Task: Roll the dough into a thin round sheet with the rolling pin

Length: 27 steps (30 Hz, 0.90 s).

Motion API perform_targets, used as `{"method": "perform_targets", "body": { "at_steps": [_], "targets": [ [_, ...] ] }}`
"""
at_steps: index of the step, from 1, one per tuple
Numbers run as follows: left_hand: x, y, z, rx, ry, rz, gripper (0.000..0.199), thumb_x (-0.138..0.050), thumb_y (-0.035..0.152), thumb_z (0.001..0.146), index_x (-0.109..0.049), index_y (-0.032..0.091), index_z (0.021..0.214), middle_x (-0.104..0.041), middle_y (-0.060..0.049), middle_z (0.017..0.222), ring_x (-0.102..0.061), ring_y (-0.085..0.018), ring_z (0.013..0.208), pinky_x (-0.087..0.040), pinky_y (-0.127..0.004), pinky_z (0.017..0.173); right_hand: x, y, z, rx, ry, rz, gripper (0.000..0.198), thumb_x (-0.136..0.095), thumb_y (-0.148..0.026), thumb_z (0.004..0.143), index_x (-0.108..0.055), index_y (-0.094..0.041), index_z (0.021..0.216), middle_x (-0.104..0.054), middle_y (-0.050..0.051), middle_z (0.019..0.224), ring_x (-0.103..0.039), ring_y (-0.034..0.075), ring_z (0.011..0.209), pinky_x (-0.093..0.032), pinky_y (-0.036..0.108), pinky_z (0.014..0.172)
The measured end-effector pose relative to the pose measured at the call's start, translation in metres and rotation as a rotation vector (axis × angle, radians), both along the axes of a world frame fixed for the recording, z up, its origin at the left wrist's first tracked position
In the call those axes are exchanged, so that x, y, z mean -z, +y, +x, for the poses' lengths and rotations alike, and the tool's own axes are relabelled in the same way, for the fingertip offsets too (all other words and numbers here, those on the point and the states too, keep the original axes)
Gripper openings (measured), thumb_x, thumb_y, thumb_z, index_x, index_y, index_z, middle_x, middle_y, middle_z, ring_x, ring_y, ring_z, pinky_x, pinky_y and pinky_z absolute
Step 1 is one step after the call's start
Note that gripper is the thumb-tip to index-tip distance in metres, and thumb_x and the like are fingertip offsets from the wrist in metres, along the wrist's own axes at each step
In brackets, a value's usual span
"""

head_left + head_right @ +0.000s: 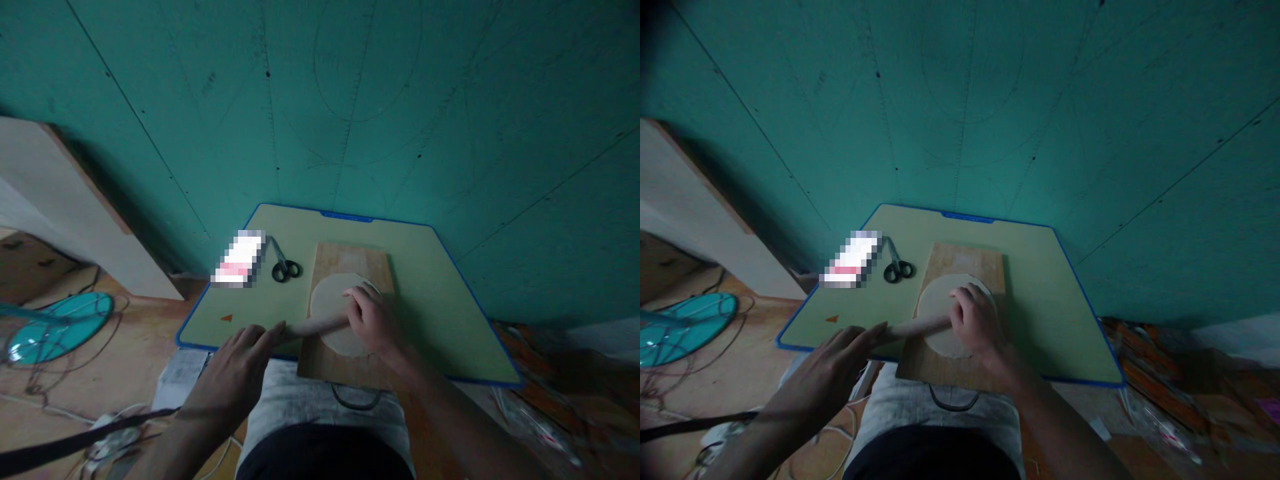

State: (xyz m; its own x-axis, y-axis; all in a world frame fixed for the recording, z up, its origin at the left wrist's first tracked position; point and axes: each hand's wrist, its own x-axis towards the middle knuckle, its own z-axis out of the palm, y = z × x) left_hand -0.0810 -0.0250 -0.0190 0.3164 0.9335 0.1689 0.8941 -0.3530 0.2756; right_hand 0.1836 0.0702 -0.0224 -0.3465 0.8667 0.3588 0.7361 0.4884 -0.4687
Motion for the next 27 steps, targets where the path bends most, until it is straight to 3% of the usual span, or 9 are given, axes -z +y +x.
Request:
{"method": "perform_targets", "body": {
  "at_steps": [2, 5, 10, 14, 20, 23, 27],
  "targets": [
    [0.003, 0.004, 0.009, -0.017, 0.045, 0.109, 0.044, -0.037, 0.017, 0.097, -0.058, 0.018, 0.135, -0.07, -0.014, 0.111, -0.066, -0.031, 0.107, -0.056, -0.046, 0.087, 0.0, -0.005, -0.001, 0.018, -0.169, 0.059, 0.031, -0.043, -0.012, 0.087, -0.066, -0.018, 0.108, -0.068, 0.013, 0.105, -0.062, 0.028, 0.101, -0.05, 0.041, 0.089],
    [0.009, 0.01, 0.027, -0.082, 0.106, 0.246, 0.049, -0.042, 0.036, 0.1, -0.05, 0.012, 0.141, -0.063, -0.02, 0.133, -0.05, -0.04, 0.134, -0.041, -0.06, 0.107, -0.001, -0.004, 0.0, 0.022, -0.274, 0.132, 0.034, -0.043, -0.015, 0.092, -0.064, -0.013, 0.119, -0.064, 0.017, 0.12, -0.057, 0.03, 0.116, -0.045, 0.044, 0.101],
    [0.006, 0.037, 0.04, -0.171, 0.144, 0.228, 0.06, -0.04, 0.052, 0.1, -0.048, 0.009, 0.142, -0.055, -0.023, 0.144, -0.035, -0.043, 0.145, -0.029, -0.063, 0.115, 0.0, 0.02, -0.003, 0.005, -0.313, 0.123, 0.042, -0.04, -0.022, 0.097, -0.06, -0.012, 0.131, -0.061, 0.018, 0.132, -0.047, 0.033, 0.132, -0.036, 0.05, 0.111],
    [0.0, 0.08, 0.034, -0.199, 0.106, 0.198, 0.05, -0.04, 0.046, 0.101, -0.057, 0.015, 0.135, -0.054, -0.018, 0.146, -0.029, -0.039, 0.149, -0.026, -0.059, 0.118, 0.001, 0.054, -0.013, 0.016, -0.317, 0.058, 0.044, -0.04, -0.025, 0.096, -0.061, -0.012, 0.132, -0.059, 0.019, 0.136, -0.047, 0.034, 0.133, -0.033, 0.051, 0.113],
    [-0.003, 0.141, 0.037, -0.317, 0.074, 0.175, 0.052, -0.04, 0.041, 0.099, -0.057, 0.007, 0.136, -0.043, -0.023, 0.155, -0.023, -0.042, 0.15, -0.026, -0.061, 0.117, 0.004, 0.106, -0.027, 0.091, -0.322, -0.031, 0.045, -0.043, -0.023, 0.091, -0.06, -0.013, 0.131, -0.059, 0.018, 0.136, -0.046, 0.034, 0.134, -0.032, 0.054, 0.112],
    [-0.002, 0.134, 0.04, -0.331, 0.051, 0.181, 0.054, -0.039, 0.041, 0.099, -0.054, 0.006, 0.138, -0.042, -0.024, 0.155, -0.025, -0.041, 0.15, -0.028, -0.06, 0.117, 0.002, 0.097, -0.028, 0.088, -0.328, -0.004, 0.043, -0.041, -0.022, 0.093, -0.061, -0.011, 0.13, -0.057, 0.019, 0.138, -0.044, 0.034, 0.136, -0.031, 0.053, 0.114],
    [0.007, 0.08, 0.037, -0.211, 0.076, 0.217, 0.053, -0.034, 0.041, 0.103, -0.05, 0.009, 0.141, -0.049, -0.022, 0.151, -0.029, -0.037, 0.149, -0.03, -0.056, 0.117, 0.0, 0.034, -0.017, -0.008, -0.306, 0.063, 0.046, -0.039, -0.029, 0.098, -0.06, -0.007, 0.133, -0.052, 0.022, 0.145, -0.041, 0.034, 0.14, -0.031, 0.051, 0.117]
  ]
}}
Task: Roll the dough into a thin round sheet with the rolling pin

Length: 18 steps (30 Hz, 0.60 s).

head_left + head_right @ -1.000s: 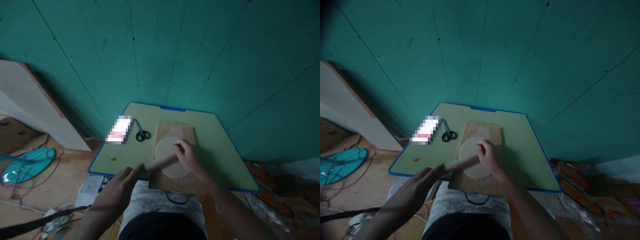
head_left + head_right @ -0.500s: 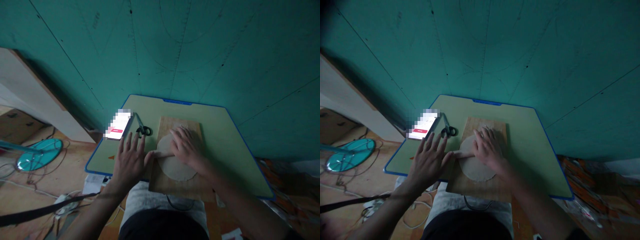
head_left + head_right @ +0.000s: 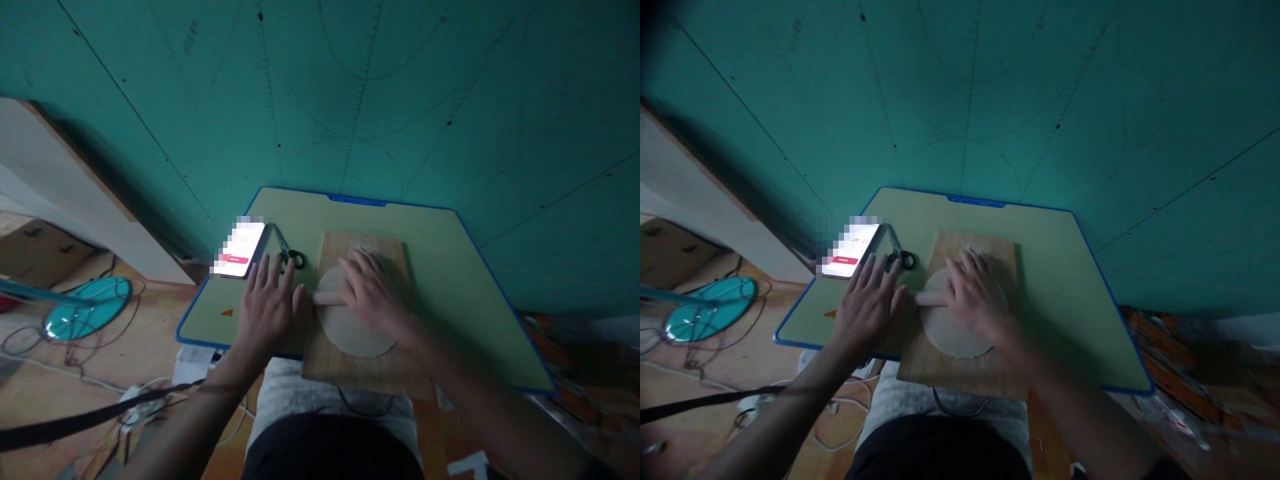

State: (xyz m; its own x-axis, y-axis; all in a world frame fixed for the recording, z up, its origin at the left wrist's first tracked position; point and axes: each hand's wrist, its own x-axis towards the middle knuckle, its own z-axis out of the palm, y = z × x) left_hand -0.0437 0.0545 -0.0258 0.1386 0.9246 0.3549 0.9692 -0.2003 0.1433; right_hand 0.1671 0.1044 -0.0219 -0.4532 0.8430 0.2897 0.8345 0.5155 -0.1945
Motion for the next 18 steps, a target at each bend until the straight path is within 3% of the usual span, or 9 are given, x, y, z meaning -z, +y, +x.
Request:
{"method": "perform_targets", "body": {
  "at_steps": [3, 5, 8, 14, 18],
  "targets": [
    [0.005, -0.031, -0.002, 0.033, 0.014, 0.004, 0.055, -0.034, 0.044, 0.103, -0.043, 0.01, 0.146, -0.047, -0.022, 0.152, -0.03, -0.038, 0.149, -0.029, -0.059, 0.117, -0.002, -0.044, 0.008, -0.088, -0.001, 0.012, 0.047, -0.042, -0.034, 0.098, -0.058, -0.013, 0.136, -0.052, 0.019, 0.148, -0.036, 0.034, 0.144, -0.028, 0.057, 0.118],
    [0.005, -0.03, -0.001, 0.04, 0.011, -0.014, 0.057, -0.036, 0.046, 0.102, -0.041, 0.012, 0.147, -0.046, -0.02, 0.153, -0.03, -0.037, 0.149, -0.029, -0.059, 0.117, -0.002, -0.052, 0.011, -0.095, -0.004, 0.014, 0.048, -0.044, -0.036, 0.098, -0.056, -0.014, 0.139, -0.051, 0.018, 0.149, -0.035, 0.035, 0.145, -0.025, 0.059, 0.119],
    [-0.001, 0.006, 0.005, 0.028, 0.012, -0.058, 0.058, -0.035, 0.048, 0.101, -0.048, 0.011, 0.144, -0.047, -0.02, 0.152, -0.029, -0.039, 0.149, -0.028, -0.058, 0.117, 0.001, -0.029, 0.012, -0.036, 0.008, 0.003, 0.051, -0.044, -0.041, 0.099, -0.057, -0.011, 0.137, -0.052, 0.02, 0.148, -0.037, 0.035, 0.144, -0.025, 0.058, 0.119],
    [-0.011, 0.105, 0.026, 0.051, 0.059, -0.191, 0.06, -0.031, 0.047, 0.103, -0.052, 0.008, 0.144, -0.04, -0.022, 0.157, -0.024, -0.039, 0.151, -0.023, -0.057, 0.119, 0.004, 0.054, 0.018, 0.157, -0.011, -0.035, 0.046, -0.045, -0.039, 0.098, -0.06, -0.014, 0.133, -0.056, 0.019, 0.144, -0.04, 0.035, 0.142, -0.025, 0.058, 0.118],
    [-0.016, 0.13, 0.037, 0.002, 0.054, -0.222, 0.062, -0.032, 0.049, 0.103, -0.051, 0.008, 0.145, -0.042, -0.02, 0.157, -0.026, -0.038, 0.15, -0.026, -0.055, 0.118, -0.003, 0.066, 0.017, 0.277, -0.027, -0.07, 0.045, -0.047, -0.037, 0.098, -0.06, -0.008, 0.131, -0.055, 0.022, 0.142, -0.041, 0.037, 0.142, -0.024, 0.058, 0.118]
  ]
}}
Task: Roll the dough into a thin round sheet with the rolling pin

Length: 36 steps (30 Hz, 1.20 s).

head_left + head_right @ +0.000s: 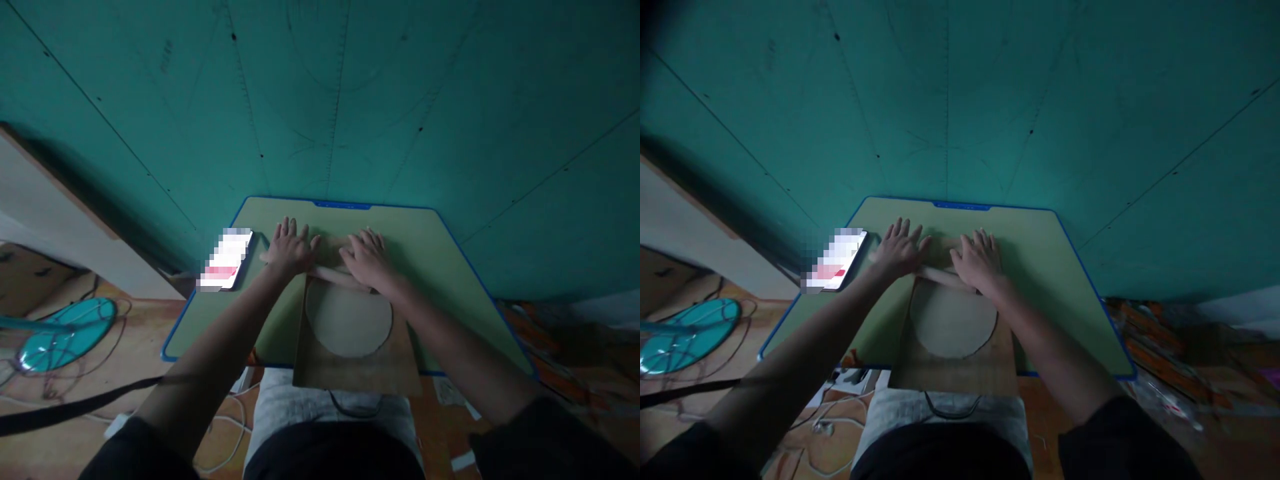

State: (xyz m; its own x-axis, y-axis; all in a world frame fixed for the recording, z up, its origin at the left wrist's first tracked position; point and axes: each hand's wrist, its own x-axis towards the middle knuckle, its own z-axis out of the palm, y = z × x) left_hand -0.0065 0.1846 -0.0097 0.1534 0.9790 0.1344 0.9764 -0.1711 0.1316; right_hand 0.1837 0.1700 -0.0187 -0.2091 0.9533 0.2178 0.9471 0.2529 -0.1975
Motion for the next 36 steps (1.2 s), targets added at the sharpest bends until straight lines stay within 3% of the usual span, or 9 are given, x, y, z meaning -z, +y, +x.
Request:
{"method": "perform_targets", "body": {
  "at_steps": [6, 10, 14, 18, 21, 25, 30, 32, 36],
  "targets": [
    [0.011, -0.066, -0.022, 0.073, -0.009, 0.135, 0.054, -0.031, 0.041, 0.103, -0.058, 0.011, 0.139, -0.049, -0.021, 0.151, -0.031, -0.039, 0.148, -0.03, -0.059, 0.116, 0.002, -0.08, -0.019, -0.195, 0.065, 0.115, 0.047, -0.046, -0.036, 0.099, -0.056, -0.01, 0.137, -0.051, 0.021, 0.148, -0.038, 0.033, 0.144, -0.031, 0.054, 0.118],
    [0.018, -0.101, -0.033, 0.047, -0.031, 0.148, 0.052, -0.029, 0.034, 0.103, -0.051, 0.012, 0.145, -0.047, -0.021, 0.152, -0.025, -0.042, 0.15, -0.023, -0.07, 0.114, 0.004, -0.122, -0.03, -0.376, 0.046, 0.13, 0.052, -0.051, -0.035, 0.097, -0.05, -0.014, 0.144, -0.047, 0.02, 0.152, -0.037, 0.034, 0.145, -0.028, 0.056, 0.12],
    [0.009, -0.079, -0.008, 0.036, -0.032, 0.013, 0.049, -0.031, 0.036, 0.104, -0.055, 0.018, 0.142, -0.044, -0.018, 0.156, -0.023, -0.044, 0.15, -0.023, -0.075, 0.111, 0.004, -0.118, -0.025, -0.381, 0.084, 0.042, 0.058, -0.054, -0.038, 0.095, -0.047, -0.012, 0.147, -0.047, 0.021, 0.152, -0.039, 0.034, 0.143, -0.032, 0.057, 0.118],
    [0.0, -0.034, 0.039, 0.129, -0.004, -0.028, 0.048, -0.029, 0.041, 0.105, -0.06, 0.026, 0.138, -0.05, -0.011, 0.152, -0.023, -0.04, 0.151, -0.015, -0.072, 0.116, 0.007, -0.109, -0.005, -0.237, 0.107, 0.009, 0.054, -0.054, -0.039, 0.095, -0.052, -0.017, 0.144, -0.051, 0.018, 0.149, -0.042, 0.036, 0.14, -0.033, 0.061, 0.116],
    [-0.003, -0.01, 0.072, 0.201, 0.007, -0.031, 0.051, -0.028, 0.045, 0.105, -0.061, 0.022, 0.136, -0.055, -0.012, 0.148, -0.027, -0.036, 0.151, -0.016, -0.066, 0.119, 0.012, -0.116, 0.012, -0.11, 0.106, 0.056, 0.059, -0.048, -0.036, 0.097, -0.043, -0.007, 0.148, -0.046, 0.025, 0.151, -0.041, 0.038, 0.142, -0.035, 0.06, 0.115],
    [-0.005, 0.001, 0.09, 0.259, -0.007, -0.012, 0.053, -0.027, 0.045, 0.105, -0.064, 0.017, 0.131, -0.055, -0.014, 0.147, -0.031, -0.033, 0.149, -0.021, -0.058, 0.121, 0.014, -0.14, 0.019, -0.142, 0.125, 0.065, 0.062, -0.043, -0.026, 0.099, -0.027, -0.006, 0.156, -0.042, 0.025, 0.155, -0.036, 0.035, 0.146, -0.038, 0.059, 0.115],
    [0.004, -0.028, 0.05, 0.115, -0.006, 0.021, 0.048, -0.04, 0.042, 0.101, -0.058, 0.019, 0.139, -0.043, -0.017, 0.156, -0.022, -0.042, 0.151, -0.016, -0.072, 0.116, 0.019, -0.172, 0.014, -0.117, 0.148, 0.033, 0.086, -0.057, -0.035, 0.093, -0.011, -0.008, 0.16, -0.038, 0.025, 0.157, -0.037, 0.038, 0.145, -0.041, 0.059, 0.113],
    [0.013, -0.045, 0.024, 0.021, -0.049, -0.009, 0.05, -0.04, 0.039, 0.1, -0.052, 0.02, 0.145, -0.036, -0.018, 0.16, -0.019, -0.046, 0.15, -0.025, -0.078, 0.108, 0.024, -0.179, 0.017, -0.067, 0.138, 0.051, 0.091, -0.059, -0.039, 0.092, -0.009, -0.007, 0.16, -0.036, 0.028, 0.157, -0.035, 0.04, 0.146, -0.039, 0.062, 0.113],
    [0.024, -0.055, -0.005, 0.086, -0.1, -0.015, 0.051, -0.039, 0.029, 0.097, -0.051, 0.019, 0.146, -0.04, -0.017, 0.158, -0.021, -0.046, 0.15, -0.035, -0.072, 0.108, 0.033, -0.181, 0.024, -0.048, 0.126, 0.077, 0.095, -0.06, -0.044, 0.092, -0.006, -0.007, 0.161, -0.036, 0.028, 0.157, -0.035, 0.04, 0.146, -0.039, 0.061, 0.113]
  ]
}}
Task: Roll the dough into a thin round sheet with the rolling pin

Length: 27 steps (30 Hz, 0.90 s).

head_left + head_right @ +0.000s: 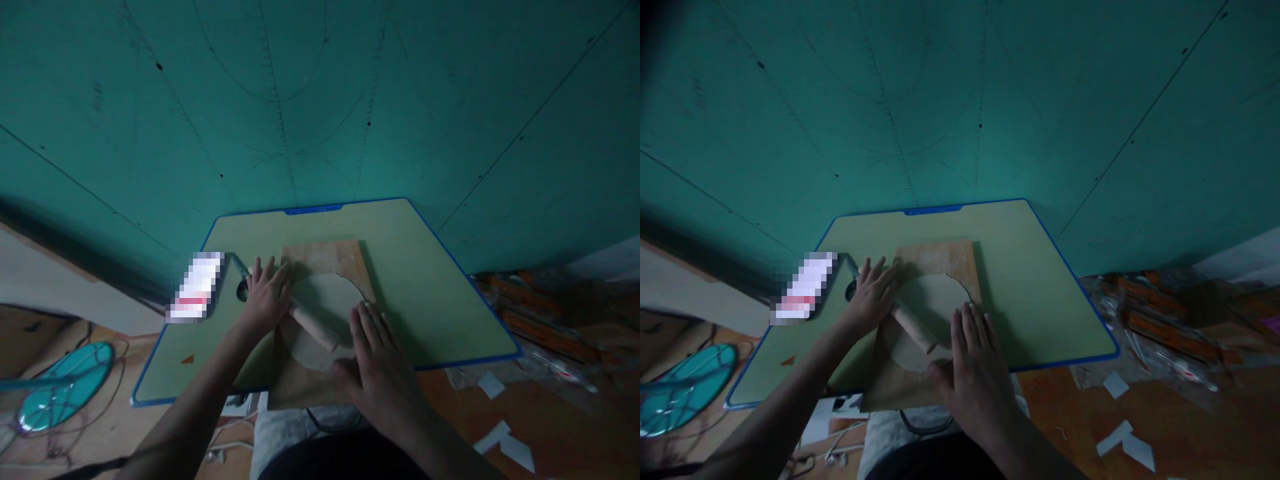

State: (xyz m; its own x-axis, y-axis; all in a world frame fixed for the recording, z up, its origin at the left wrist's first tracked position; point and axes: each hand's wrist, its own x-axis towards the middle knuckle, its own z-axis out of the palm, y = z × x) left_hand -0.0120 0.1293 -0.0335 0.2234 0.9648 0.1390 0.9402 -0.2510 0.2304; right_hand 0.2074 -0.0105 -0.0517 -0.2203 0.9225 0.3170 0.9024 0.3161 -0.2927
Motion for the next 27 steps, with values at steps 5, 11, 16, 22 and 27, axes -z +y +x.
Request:
{"method": "perform_targets", "body": {
  "at_steps": [5, 11, 16, 22, 27],
  "targets": [
    [-0.013, 0.028, 0.043, 0.216, 0.127, -0.021, 0.048, -0.046, 0.026, 0.096, -0.055, 0.018, 0.142, -0.045, -0.015, 0.156, -0.023, -0.043, 0.15, -0.02, -0.071, 0.115, 0.002, 0.001, 0.004, -0.01, 0.08, 0.024, 0.104, -0.061, -0.048, 0.092, 0.006, -0.006, 0.16, -0.036, 0.028, 0.157, -0.036, 0.038, 0.146, -0.043, 0.06, 0.111],
    [-0.03, 0.042, 0.13, 0.458, 0.1, -0.044, 0.041, -0.041, 0.029, 0.101, -0.058, 0.018, 0.137, -0.052, -0.011, 0.151, -0.03, -0.031, 0.15, -0.024, -0.058, 0.121, 0.004, -0.003, 0.008, 0.06, 0.162, -0.012, 0.112, -0.067, -0.044, 0.087, 0.011, -0.011, 0.16, -0.03, 0.028, 0.16, -0.035, 0.041, 0.146, -0.046, 0.062, 0.108],
    [-0.024, 0.031, 0.108, 0.245, 0.069, 0.039, 0.039, -0.047, 0.03, 0.099, -0.061, 0.014, 0.131, -0.047, -0.017, 0.154, -0.028, -0.037, 0.15, -0.02, -0.06, 0.121, 0.006, -0.004, 0.01, 0.081, 0.149, -0.018, 0.111, -0.064, -0.052, 0.088, 0.009, -0.013, 0.161, -0.032, 0.027, 0.159, -0.036, 0.042, 0.145, -0.046, 0.062, 0.107],
    [0.008, 0.021, 0.032, 0.027, -0.099, 0.094, 0.057, -0.04, 0.039, 0.099, -0.043, 0.004, 0.145, -0.035, -0.029, 0.157, -0.021, -0.042, 0.151, -0.032, -0.061, 0.115, 0.005, -0.002, 0.005, 0.121, 0.114, 0.009, 0.119, -0.065, -0.065, 0.084, 0.008, -0.009, 0.16, -0.033, 0.029, 0.158, -0.03, 0.043, 0.147, -0.032, 0.068, 0.115],
    [-0.003, 0.031, 0.075, 0.215, -0.019, 0.046, 0.059, -0.036, 0.04, 0.101, -0.037, 0.006, 0.15, -0.042, -0.024, 0.155, -0.026, -0.037, 0.15, -0.031, -0.057, 0.117, 0.01, -0.008, 0.025, 0.037, 0.173, -0.027, 0.112, -0.064, -0.058, 0.088, 0.008, -0.014, 0.161, -0.031, 0.026, 0.16, -0.03, 0.04, 0.148, -0.035, 0.066, 0.114]
  ]
}}
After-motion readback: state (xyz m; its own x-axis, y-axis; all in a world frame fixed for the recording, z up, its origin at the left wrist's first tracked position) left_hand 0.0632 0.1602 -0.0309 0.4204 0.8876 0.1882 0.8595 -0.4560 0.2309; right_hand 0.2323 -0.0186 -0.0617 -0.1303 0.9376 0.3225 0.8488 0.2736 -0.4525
